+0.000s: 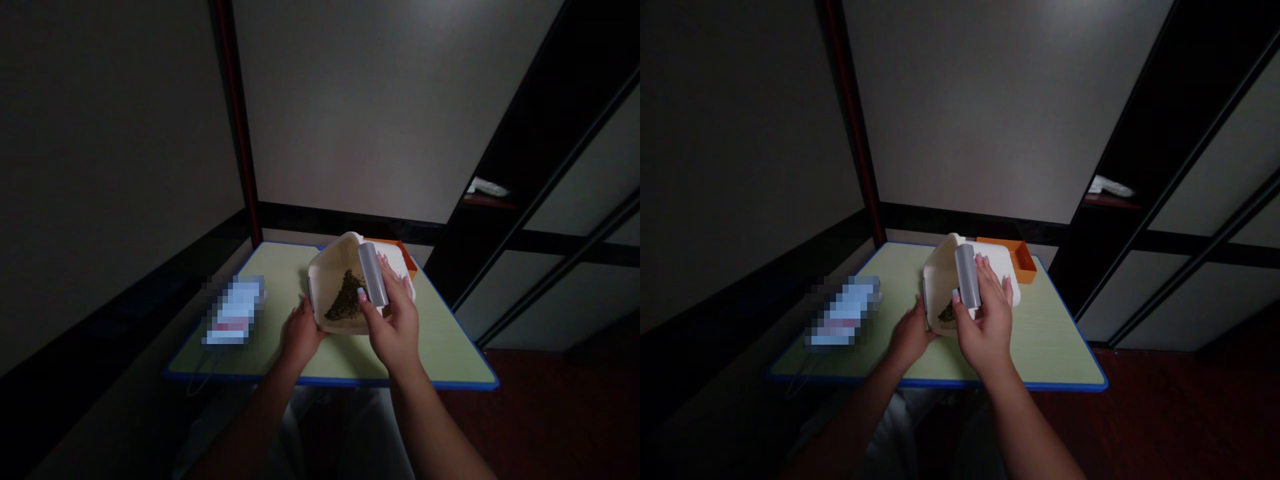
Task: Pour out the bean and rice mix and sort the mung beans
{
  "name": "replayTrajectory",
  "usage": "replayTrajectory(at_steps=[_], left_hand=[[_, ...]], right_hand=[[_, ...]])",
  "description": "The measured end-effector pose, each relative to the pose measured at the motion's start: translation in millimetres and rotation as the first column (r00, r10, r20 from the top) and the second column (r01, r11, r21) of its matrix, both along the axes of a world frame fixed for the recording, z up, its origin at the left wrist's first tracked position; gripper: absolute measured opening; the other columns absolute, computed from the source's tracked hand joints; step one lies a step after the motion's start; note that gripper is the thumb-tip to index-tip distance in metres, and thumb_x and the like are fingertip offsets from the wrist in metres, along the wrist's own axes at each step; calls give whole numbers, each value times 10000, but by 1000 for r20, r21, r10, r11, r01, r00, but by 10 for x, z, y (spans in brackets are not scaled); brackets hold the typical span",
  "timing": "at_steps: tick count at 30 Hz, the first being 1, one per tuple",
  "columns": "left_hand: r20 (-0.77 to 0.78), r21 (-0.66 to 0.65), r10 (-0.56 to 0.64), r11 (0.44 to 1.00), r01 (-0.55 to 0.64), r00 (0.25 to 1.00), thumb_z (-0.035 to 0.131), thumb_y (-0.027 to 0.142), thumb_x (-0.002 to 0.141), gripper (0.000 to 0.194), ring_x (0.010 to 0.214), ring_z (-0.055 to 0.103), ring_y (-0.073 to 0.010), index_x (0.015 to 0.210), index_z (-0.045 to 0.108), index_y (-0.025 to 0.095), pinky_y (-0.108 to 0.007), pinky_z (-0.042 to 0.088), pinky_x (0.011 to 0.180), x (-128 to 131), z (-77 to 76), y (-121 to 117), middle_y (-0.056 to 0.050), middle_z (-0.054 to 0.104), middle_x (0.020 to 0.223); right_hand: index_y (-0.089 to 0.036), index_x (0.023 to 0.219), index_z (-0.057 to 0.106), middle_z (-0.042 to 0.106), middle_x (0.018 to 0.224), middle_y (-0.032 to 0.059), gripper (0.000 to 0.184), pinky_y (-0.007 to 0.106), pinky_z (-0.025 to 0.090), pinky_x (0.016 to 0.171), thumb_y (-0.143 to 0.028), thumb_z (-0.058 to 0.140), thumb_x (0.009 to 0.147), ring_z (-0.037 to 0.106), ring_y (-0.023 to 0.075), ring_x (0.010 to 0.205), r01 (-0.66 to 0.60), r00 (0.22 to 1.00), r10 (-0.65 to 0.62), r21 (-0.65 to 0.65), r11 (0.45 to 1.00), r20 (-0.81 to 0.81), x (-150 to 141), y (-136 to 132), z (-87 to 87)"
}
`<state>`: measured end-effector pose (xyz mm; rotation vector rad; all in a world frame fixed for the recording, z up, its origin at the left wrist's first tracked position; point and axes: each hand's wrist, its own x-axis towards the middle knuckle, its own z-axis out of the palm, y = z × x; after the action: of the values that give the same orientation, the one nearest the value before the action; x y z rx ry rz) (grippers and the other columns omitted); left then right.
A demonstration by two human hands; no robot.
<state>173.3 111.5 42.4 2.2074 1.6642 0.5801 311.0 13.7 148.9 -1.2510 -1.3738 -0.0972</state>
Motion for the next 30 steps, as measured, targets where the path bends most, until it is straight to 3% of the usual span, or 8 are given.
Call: replayTrajectory(at_steps=[14,30], left_hand=[[40,-4,17,1000,-17,999,592,482,839,496,1138,586,-219,1251,528,214,-483,535,955,23,51,-22,-88,586,1299],[52,71,14,997,-18,999,582,485,845,486,1130,588,-216,1243,533,212,-483,535,952,42,-130,61,-86,589,1291]], right_hand=[[-300,1415,508,564,1445,78,587,636,130,1189,-297,607,837,477,308,1383,-20,988,17,16,1000,156,-121,-9,67],[-226,1380,528,545,1457,112,555,583,152,1197,-296,576,831,490,288,1376,-27,974,16,46,999,225,-186,-26,99]])
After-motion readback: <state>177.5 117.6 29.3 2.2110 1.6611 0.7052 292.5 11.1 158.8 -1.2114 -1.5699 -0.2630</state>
